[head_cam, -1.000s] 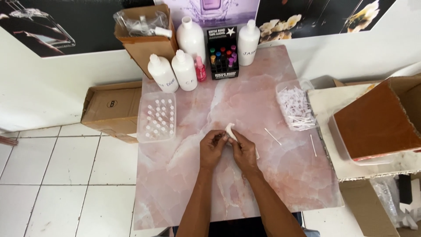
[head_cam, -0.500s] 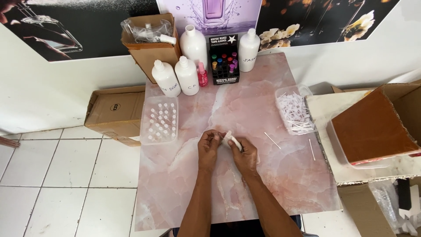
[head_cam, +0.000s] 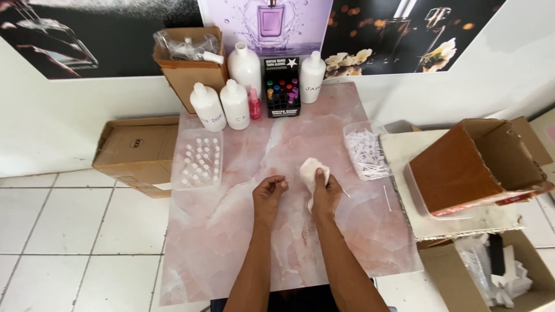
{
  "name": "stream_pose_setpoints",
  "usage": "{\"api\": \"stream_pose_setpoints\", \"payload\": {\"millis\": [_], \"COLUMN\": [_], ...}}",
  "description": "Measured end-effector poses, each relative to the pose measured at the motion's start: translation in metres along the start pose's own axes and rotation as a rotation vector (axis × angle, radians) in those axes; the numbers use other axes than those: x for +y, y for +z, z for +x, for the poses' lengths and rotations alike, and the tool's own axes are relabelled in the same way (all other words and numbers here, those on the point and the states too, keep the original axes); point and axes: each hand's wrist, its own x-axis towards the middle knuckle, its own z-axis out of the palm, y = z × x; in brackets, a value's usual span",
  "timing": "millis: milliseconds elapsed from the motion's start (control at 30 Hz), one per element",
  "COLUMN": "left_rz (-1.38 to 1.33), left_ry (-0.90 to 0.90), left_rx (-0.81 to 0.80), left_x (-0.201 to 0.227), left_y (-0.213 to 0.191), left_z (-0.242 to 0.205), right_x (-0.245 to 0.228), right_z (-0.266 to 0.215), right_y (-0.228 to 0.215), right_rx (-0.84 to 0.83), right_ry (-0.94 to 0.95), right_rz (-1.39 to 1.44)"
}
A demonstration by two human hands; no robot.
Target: Assembling perfume samples by inserting scent sticks into small vials and wrapping them in white cloth pieces.
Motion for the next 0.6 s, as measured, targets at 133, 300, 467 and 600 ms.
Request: {"api": "stream_pose_setpoints", "payload": {"millis": [133,300,467,600], "left_rz": [-0.042,0.132,0.249,0.371], "left_ry": [-0.008,0.062,0.021,0.198], "left_rx": [-0.051,-0.057,-0.089,-0.145], "left_x": [0.011,0.007,0.010,-0.006], "left_y": [0.007,0.002,0.005,0.008], "left_z": [-0.008,-0.005,-0.008,-0.005], "right_x": [0.040,-0.008,0.028,0.039], "right_z": [0.016,-0.036,-0.012,-0.009], "right_y": [0.002,-0.010,-0.010,-0.011], "right_rx": [-0.007,-0.491,-0.499,-0.484], "right_ry": [0.022,-0.145,-0.353,-0.455], "right_rz": [0.032,-0.149,-0.054,-0.028]}}
